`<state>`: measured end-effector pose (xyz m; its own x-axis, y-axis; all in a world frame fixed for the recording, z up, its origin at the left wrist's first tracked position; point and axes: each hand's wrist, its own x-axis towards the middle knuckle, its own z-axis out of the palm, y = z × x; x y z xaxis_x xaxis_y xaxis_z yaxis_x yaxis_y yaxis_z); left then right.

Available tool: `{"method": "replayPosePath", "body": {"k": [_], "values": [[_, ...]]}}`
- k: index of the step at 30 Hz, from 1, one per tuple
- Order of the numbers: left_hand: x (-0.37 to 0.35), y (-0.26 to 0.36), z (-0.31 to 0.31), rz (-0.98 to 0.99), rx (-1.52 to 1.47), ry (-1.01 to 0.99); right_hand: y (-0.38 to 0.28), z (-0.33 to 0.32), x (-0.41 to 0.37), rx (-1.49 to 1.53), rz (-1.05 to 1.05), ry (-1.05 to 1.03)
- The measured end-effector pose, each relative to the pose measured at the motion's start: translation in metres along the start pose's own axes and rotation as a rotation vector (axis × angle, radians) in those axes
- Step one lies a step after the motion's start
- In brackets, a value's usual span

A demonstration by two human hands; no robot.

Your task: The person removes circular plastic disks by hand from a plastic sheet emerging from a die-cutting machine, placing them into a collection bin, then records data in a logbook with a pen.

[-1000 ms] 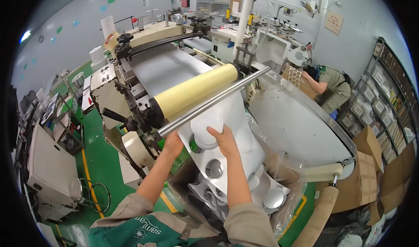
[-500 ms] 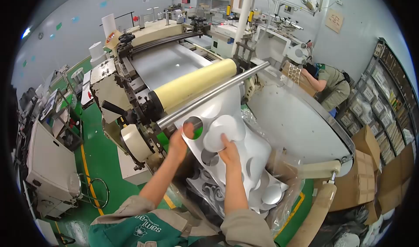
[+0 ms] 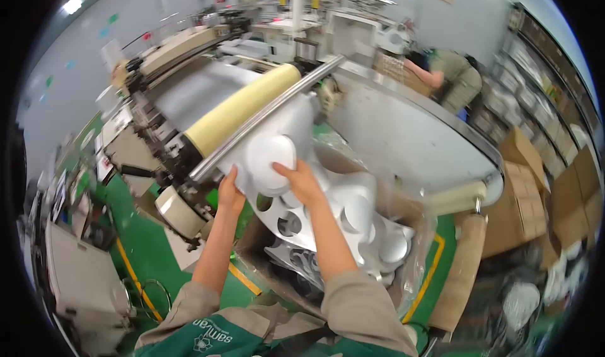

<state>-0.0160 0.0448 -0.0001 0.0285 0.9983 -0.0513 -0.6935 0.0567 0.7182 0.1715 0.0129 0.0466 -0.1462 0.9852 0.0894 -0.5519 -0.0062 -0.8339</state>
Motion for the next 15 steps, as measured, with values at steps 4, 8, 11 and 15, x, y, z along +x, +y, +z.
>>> {"method": "replayPosePath", "body": {"k": [4,8,11,15], "values": [[-0.036,-0.02,0.004,-0.022,0.033,-0.08,0.031,-0.007,0.006,-0.061,0.194,-0.055],[-0.024,-0.016,-0.009,-0.18,0.195,-0.15,0.045,-0.001,-0.035,-0.097,-0.042,0.263],[-0.033,-0.012,0.019,-0.174,0.333,-0.145,0.092,-0.004,-0.077,0.482,-0.291,0.269],[0.002,-0.037,0.01,-0.014,0.384,-0.168,0.134,0.009,-0.197,0.519,-0.403,0.591]]}}
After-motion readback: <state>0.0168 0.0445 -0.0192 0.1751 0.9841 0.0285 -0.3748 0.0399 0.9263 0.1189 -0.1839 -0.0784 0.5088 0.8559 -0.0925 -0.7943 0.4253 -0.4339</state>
